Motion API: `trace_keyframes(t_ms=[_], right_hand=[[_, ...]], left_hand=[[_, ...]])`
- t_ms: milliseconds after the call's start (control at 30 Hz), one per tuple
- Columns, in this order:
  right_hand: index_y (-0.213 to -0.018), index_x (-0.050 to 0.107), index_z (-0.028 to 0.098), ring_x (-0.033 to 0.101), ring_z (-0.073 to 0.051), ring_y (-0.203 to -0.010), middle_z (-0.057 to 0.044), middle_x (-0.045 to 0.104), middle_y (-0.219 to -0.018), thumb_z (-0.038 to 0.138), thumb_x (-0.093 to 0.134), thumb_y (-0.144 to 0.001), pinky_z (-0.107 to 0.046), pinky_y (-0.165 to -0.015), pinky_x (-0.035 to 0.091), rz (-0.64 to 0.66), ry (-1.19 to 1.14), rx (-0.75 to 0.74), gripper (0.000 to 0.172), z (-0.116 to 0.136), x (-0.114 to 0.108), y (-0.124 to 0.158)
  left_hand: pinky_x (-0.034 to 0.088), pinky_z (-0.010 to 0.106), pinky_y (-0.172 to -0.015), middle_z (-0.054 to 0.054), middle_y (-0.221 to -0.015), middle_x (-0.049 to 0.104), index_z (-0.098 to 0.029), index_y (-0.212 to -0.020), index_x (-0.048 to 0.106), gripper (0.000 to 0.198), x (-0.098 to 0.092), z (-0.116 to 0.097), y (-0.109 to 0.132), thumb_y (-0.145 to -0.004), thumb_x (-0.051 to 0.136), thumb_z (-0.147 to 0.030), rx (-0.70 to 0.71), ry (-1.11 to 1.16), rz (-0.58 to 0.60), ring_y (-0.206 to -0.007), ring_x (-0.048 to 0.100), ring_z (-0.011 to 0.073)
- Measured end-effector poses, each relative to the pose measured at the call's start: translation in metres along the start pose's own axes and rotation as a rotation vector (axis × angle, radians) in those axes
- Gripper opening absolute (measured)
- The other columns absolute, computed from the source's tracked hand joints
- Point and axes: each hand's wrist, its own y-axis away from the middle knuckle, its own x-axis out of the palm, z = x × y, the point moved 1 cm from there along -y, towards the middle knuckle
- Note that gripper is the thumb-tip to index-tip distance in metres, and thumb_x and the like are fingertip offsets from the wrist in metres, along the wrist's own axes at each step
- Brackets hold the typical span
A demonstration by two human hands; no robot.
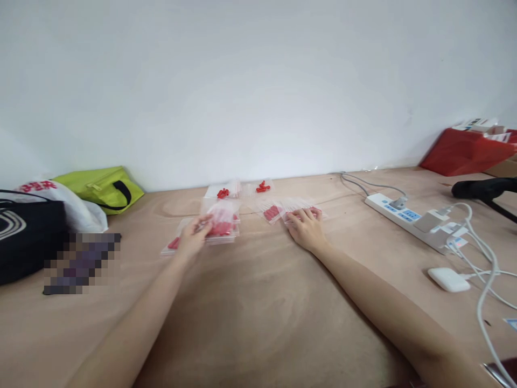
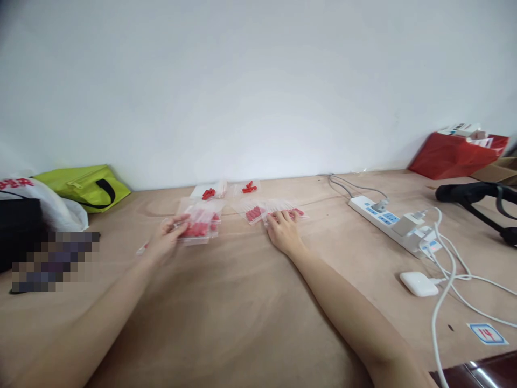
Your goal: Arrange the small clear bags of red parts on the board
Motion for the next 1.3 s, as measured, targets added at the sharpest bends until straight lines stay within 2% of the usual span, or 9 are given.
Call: trace_keyframes(t_ms=[167,267,367,467,567,667,767,933,1300], right_hand=[[-0.075,0.062,0.022,0.044,-0.016,-0.078,-0.002,0.061,-0.076,0.019,0.048,-0.079,-0.038,-0.079,0.019,-0.021,0.037,-0.052,0.015,0.000,0.011,-0.007],[-0.075,0.063,0.023,0.043,-0.014,-0.074,-0.001,0.061,-0.071,0.014,0.047,-0.079,-0.036,-0.078,0.019,-0.080,0.017,-0.127,0.018,0.010,0.010,-0.007],[-0.078,0.063,0.024,0.042,-0.012,-0.071,0.001,0.059,-0.067,0.014,0.046,-0.080,-0.035,-0.077,0.021,-0.124,-0.021,-0.215,0.020,0.024,0.005,-0.005],[-0.077,0.062,0.025,0.042,-0.011,-0.069,0.002,0.057,-0.063,0.016,0.044,-0.083,-0.034,-0.077,0.022,-0.134,-0.067,-0.295,0.021,0.038,0.000,-0.002],[-0.072,0.061,0.024,0.042,-0.011,-0.069,0.003,0.057,-0.064,0.020,0.042,-0.085,-0.033,-0.078,0.022,-0.127,-0.118,-0.342,0.024,0.046,-0.003,-0.001],[-0.071,0.060,0.022,0.042,-0.011,-0.071,0.002,0.059,-0.068,0.023,0.042,-0.085,-0.033,-0.079,0.023,-0.089,-0.160,-0.315,0.023,0.041,-0.005,0.001],[-0.080,0.061,0.021,0.044,-0.013,-0.076,-0.001,0.061,-0.075,0.026,0.047,-0.082,-0.032,-0.079,0.023,-0.023,-0.180,-0.264,0.015,0.023,-0.007,0.005],[-0.081,0.062,0.021,0.046,-0.014,-0.077,-0.001,0.061,-0.076,0.023,0.051,-0.078,-0.032,-0.078,0.022,0.006,-0.148,-0.252,0.012,-0.006,-0.010,0.014],[-0.079,0.062,0.020,0.044,-0.013,-0.073,-0.001,0.060,-0.071,0.024,0.047,-0.082,-0.032,-0.077,0.023,-0.024,-0.095,-0.302,0.017,-0.009,-0.009,0.015]], left_hand=[[0.044,0.027,-0.056,0.002,-0.070,0.061,-0.018,-0.094,0.062,0.041,-0.084,0.033,-0.014,-0.061,0.057,-0.043,0.011,-0.476,-0.150,-0.059,0.053,0.0156],[0.045,0.037,-0.068,0.006,-0.077,0.062,-0.020,-0.082,0.065,0.025,-0.093,0.036,-0.011,-0.068,0.052,-0.036,0.287,-0.848,-0.217,-0.074,0.056,0.0224],[0.041,0.044,-0.084,0.009,-0.098,0.060,-0.020,-0.082,0.064,0.020,-0.055,0.018,0.003,-0.073,0.050,-0.032,0.721,-0.978,-0.240,-0.094,0.053,0.0258],[0.042,0.040,-0.085,0.008,-0.100,0.059,-0.020,-0.089,0.062,0.018,0.011,0.000,0.023,-0.077,0.049,-0.025,1.003,-0.901,0.002,-0.096,0.053,0.0226],[0.045,0.035,-0.084,0.009,-0.105,0.057,-0.017,-0.097,0.058,0.022,0.071,-0.006,0.037,-0.078,0.047,-0.020,1.182,-0.827,0.261,-0.098,0.052,0.0204],[0.048,0.030,-0.077,0.008,-0.093,0.061,-0.014,-0.092,0.058,0.019,0.106,0.000,0.036,-0.080,0.044,-0.015,1.229,-0.757,0.333,-0.087,0.056,0.0170],[0.049,0.029,-0.071,0.005,-0.081,0.063,-0.015,-0.080,0.059,0.016,0.116,0.008,0.027,-0.081,0.043,-0.014,1.217,-0.715,0.382,-0.077,0.058,0.0154],[0.050,0.029,-0.072,0.005,-0.086,0.064,-0.016,-0.081,0.059,0.017,0.111,0.012,0.020,-0.080,0.043,-0.012,1.176,-0.667,0.366,-0.080,0.060,0.0148],[0.051,0.024,-0.069,0.004,-0.086,0.065,-0.016,-0.085,0.061,0.021,0.111,0.012,0.027,-0.084,0.040,-0.013,1.378,-0.734,0.279,-0.076,0.062,0.0124]])
